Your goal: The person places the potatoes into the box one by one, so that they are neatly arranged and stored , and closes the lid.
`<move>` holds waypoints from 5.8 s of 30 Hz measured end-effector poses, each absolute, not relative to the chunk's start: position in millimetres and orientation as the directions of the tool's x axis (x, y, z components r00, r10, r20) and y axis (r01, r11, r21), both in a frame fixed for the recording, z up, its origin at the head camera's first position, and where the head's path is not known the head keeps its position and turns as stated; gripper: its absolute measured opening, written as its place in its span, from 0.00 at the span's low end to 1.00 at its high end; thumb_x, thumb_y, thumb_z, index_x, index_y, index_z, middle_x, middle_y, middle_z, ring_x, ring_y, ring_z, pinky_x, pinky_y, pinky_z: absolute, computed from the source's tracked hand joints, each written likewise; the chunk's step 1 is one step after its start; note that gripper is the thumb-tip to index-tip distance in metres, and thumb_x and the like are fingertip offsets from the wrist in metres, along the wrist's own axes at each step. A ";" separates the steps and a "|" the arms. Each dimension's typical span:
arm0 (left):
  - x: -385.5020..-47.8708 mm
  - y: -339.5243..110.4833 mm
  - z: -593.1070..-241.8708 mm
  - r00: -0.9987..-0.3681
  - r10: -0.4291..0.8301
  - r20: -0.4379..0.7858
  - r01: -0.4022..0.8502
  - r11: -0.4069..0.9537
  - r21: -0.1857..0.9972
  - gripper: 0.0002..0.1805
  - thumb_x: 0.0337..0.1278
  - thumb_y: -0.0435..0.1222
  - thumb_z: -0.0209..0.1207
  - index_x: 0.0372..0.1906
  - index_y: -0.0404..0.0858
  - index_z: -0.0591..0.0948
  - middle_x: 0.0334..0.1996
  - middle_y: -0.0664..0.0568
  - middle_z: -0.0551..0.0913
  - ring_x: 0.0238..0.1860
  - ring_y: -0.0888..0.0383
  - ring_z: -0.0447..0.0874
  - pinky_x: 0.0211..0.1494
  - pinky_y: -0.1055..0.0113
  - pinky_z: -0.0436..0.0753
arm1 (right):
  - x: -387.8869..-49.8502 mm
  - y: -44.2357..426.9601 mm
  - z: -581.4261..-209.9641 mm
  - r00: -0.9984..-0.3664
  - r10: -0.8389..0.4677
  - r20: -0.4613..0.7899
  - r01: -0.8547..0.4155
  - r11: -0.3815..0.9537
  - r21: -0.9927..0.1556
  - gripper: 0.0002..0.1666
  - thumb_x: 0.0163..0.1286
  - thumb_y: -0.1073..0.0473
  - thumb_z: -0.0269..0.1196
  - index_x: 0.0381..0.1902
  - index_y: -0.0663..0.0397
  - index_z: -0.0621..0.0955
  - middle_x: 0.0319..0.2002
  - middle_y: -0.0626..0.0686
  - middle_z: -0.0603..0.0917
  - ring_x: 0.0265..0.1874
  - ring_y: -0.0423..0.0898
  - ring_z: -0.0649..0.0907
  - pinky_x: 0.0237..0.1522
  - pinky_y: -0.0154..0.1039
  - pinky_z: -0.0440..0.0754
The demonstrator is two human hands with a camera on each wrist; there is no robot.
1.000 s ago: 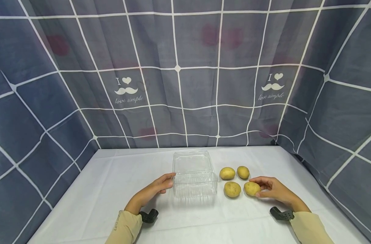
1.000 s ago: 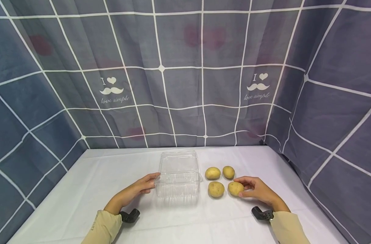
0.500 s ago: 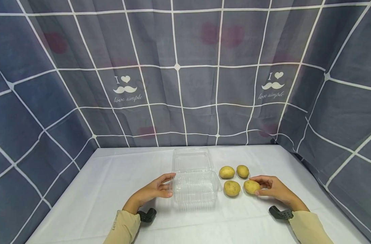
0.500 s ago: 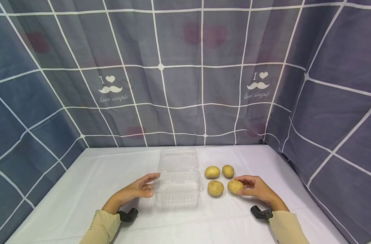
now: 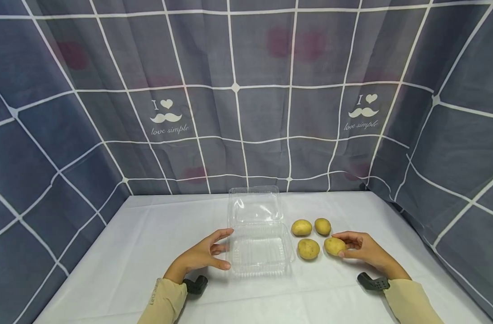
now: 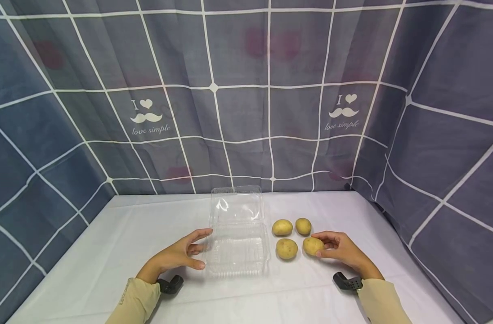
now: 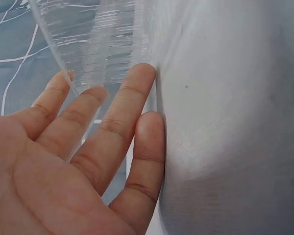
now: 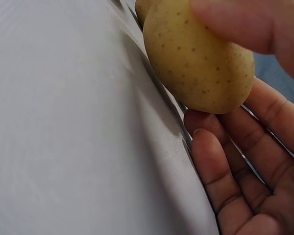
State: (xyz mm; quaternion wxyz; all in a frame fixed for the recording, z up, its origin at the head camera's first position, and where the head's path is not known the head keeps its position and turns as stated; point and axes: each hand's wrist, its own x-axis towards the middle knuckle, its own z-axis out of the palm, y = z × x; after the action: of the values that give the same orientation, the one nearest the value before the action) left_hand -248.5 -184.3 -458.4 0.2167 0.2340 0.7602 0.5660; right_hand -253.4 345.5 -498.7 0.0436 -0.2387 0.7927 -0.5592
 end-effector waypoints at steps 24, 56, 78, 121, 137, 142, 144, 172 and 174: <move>-250.1 -184.3 -464.9 -0.814 0.580 -0.040 0.145 0.270 0.952 0.62 0.51 0.33 0.83 0.85 0.32 0.57 0.84 0.31 0.53 0.76 0.30 0.69 0.69 0.48 0.76 | -253.1 342.8 -489.8 -0.886 -0.386 0.255 -0.373 0.268 -0.889 0.27 0.67 0.74 0.73 0.62 0.78 0.80 0.55 0.32 0.86 0.48 0.35 0.87 0.49 0.29 0.85; -249.4 -183.5 -466.6 -0.810 0.586 -0.026 0.146 0.244 0.959 0.63 0.52 0.32 0.82 0.86 0.32 0.54 0.85 0.33 0.53 0.77 0.32 0.69 0.74 0.49 0.74 | -244.1 306.2 -455.1 -0.861 -0.406 0.306 -0.419 0.224 -0.880 0.29 0.65 0.76 0.74 0.63 0.78 0.79 0.59 0.33 0.84 0.50 0.36 0.85 0.47 0.33 0.88; -249.2 -181.3 -466.3 -0.812 0.583 -0.036 0.139 0.252 0.958 0.62 0.52 0.30 0.82 0.86 0.32 0.54 0.85 0.32 0.52 0.77 0.32 0.69 0.72 0.60 0.75 | -242.9 278.5 -442.7 -0.829 -0.449 0.333 -0.469 0.234 -0.852 0.27 0.65 0.74 0.75 0.61 0.75 0.82 0.62 0.31 0.82 0.51 0.35 0.85 0.48 0.33 0.89; -248.4 -181.0 -466.8 -0.797 0.603 -0.034 0.130 0.226 0.966 0.63 0.54 0.32 0.81 0.87 0.32 0.52 0.86 0.34 0.50 0.76 0.34 0.69 0.72 0.56 0.72 | -256.8 225.3 -455.0 -0.791 -0.499 0.355 -0.476 0.136 -0.869 0.29 0.61 0.75 0.77 0.59 0.80 0.81 0.60 0.71 0.83 0.48 0.37 0.86 0.48 0.37 0.90; -246.3 -182.6 -468.6 -0.798 0.602 -0.030 0.137 0.229 0.964 0.63 0.54 0.34 0.82 0.87 0.32 0.51 0.86 0.34 0.50 0.76 0.33 0.69 0.75 0.49 0.71 | -253.6 204.5 -449.6 -0.811 -0.502 0.299 -0.410 0.124 -0.904 0.30 0.63 0.73 0.77 0.60 0.80 0.81 0.57 0.59 0.87 0.50 0.37 0.86 0.51 0.35 0.89; -245.3 -181.8 -467.9 -0.797 0.602 -0.033 0.133 0.229 0.964 0.63 0.54 0.33 0.82 0.87 0.32 0.51 0.86 0.34 0.49 0.77 0.33 0.69 0.75 0.50 0.71 | -254.2 197.4 -449.8 -0.825 -0.492 0.280 -0.392 0.140 -0.909 0.30 0.62 0.73 0.78 0.60 0.78 0.82 0.56 0.54 0.87 0.48 0.38 0.86 0.50 0.34 0.89; -245.0 -181.2 -467.9 -0.799 0.600 -0.034 0.132 0.230 0.964 0.64 0.54 0.33 0.82 0.87 0.32 0.51 0.86 0.34 0.50 0.77 0.33 0.69 0.75 0.51 0.71 | -254.1 193.8 -449.8 -0.823 -0.493 0.282 -0.395 0.138 -0.908 0.30 0.61 0.73 0.78 0.60 0.79 0.82 0.57 0.60 0.87 0.48 0.38 0.86 0.50 0.34 0.89; -244.1 -177.6 -467.8 -0.814 0.580 -0.035 0.142 0.257 0.956 0.63 0.54 0.31 0.81 0.87 0.32 0.52 0.86 0.33 0.51 0.76 0.33 0.70 0.74 0.56 0.73 | -254.5 152.9 -448.4 -0.808 -0.559 0.187 -0.274 0.075 -0.959 0.34 0.63 0.71 0.76 0.65 0.77 0.79 0.62 0.64 0.84 0.52 0.43 0.85 0.51 0.33 0.87; -244.3 -177.9 -467.8 -0.815 0.579 -0.037 0.142 0.261 0.955 0.62 0.54 0.32 0.81 0.87 0.32 0.52 0.86 0.33 0.51 0.76 0.33 0.70 0.74 0.57 0.73 | -254.6 149.5 -447.7 -0.810 -0.560 0.176 -0.262 0.076 -0.962 0.35 0.63 0.70 0.76 0.66 0.77 0.79 0.62 0.62 0.85 0.52 0.43 0.85 0.51 0.33 0.87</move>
State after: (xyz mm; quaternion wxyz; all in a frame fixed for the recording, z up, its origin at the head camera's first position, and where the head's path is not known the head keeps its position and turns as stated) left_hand -244.3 -177.9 -467.8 0.1948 0.2341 0.7698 0.5610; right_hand -254.6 149.5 -447.7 0.1205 -0.2838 0.7236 -0.6175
